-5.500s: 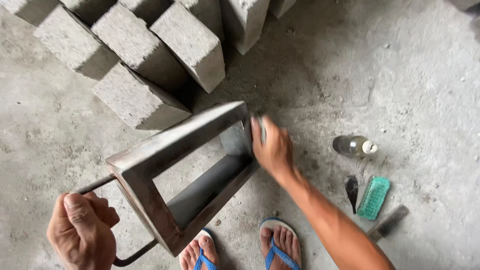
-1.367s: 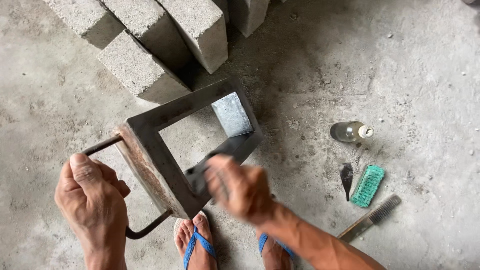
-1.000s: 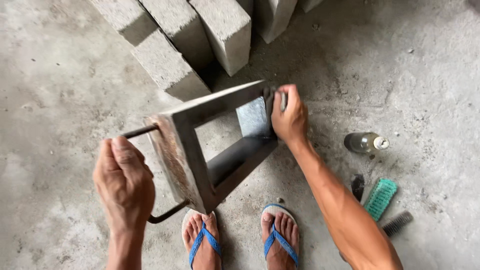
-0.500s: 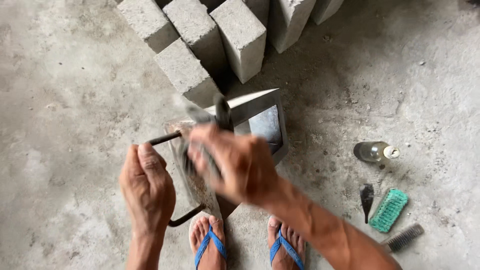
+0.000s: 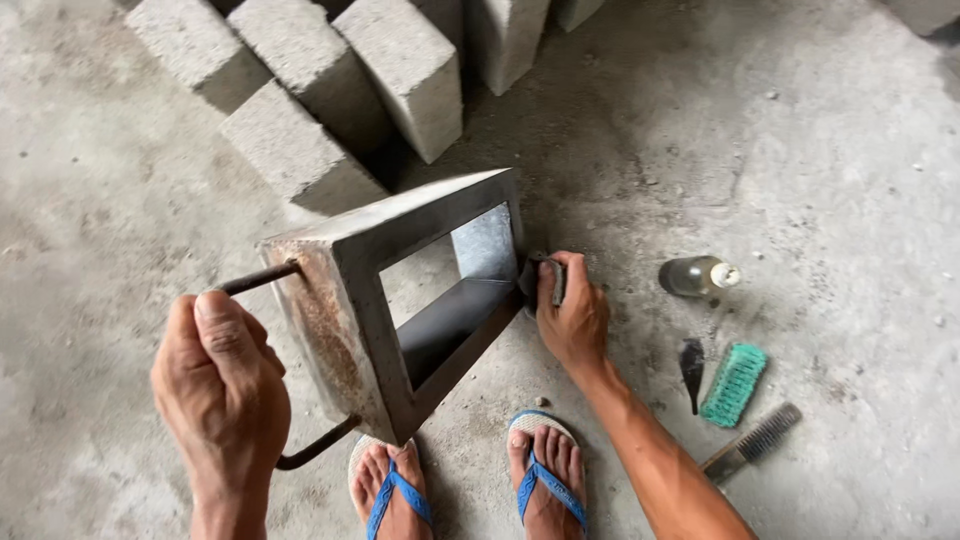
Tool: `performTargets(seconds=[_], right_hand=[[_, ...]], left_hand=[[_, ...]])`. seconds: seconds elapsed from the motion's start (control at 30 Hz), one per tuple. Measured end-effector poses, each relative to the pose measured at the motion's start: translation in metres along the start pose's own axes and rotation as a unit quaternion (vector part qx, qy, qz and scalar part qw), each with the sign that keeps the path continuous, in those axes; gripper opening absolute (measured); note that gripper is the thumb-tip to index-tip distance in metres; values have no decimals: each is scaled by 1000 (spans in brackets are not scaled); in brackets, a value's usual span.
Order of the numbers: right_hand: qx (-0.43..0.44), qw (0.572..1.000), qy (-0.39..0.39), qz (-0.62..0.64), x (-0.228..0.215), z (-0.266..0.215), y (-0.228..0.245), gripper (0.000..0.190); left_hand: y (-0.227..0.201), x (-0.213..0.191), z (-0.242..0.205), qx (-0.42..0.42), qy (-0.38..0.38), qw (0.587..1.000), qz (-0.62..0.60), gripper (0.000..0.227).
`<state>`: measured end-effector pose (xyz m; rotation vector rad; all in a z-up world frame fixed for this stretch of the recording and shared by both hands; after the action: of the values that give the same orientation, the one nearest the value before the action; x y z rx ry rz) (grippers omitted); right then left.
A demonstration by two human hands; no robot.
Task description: The person wipes a metal brick mold with a cloth and then uses a small brush and cloth to clean a wooden float and metal putty knives.
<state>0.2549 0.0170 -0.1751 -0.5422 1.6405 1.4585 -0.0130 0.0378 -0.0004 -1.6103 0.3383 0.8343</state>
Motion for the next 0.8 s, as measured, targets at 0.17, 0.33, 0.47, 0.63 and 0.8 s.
performTargets(seconds=[0.17,0.33,0.47,0.63,0.8], right_hand=[[32,998,5,56,-66,-7,-2,26],[-42,997,39,-45,-118,-16,13,27],[-54,996,-53,-42,-161,-12,11,23],[143,983,-37,110,-184,-1,-29,40],[366,888,-94,264,-174,-6,-94,22]], left_hand=[[-41,16,3,82,64,994,-15,37],[-115,51,5,216,162,963,-25,32],[-165,89,0,325,220,916,-83,36],[-195,131,-11,372,245,893,-64,38],[-206,150,-23,366,260,892,-60,36]])
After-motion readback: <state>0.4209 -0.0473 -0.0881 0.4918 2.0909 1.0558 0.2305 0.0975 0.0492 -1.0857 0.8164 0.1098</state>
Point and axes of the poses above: each hand's wrist, its own z-axis towards the middle knuckle, its own x-axis out of the palm, y = z × x, the point moved 4 cm from there along z, towards the middle knuckle, and after that the axes turned 10 degrees about -z, right-handed, at the moved point
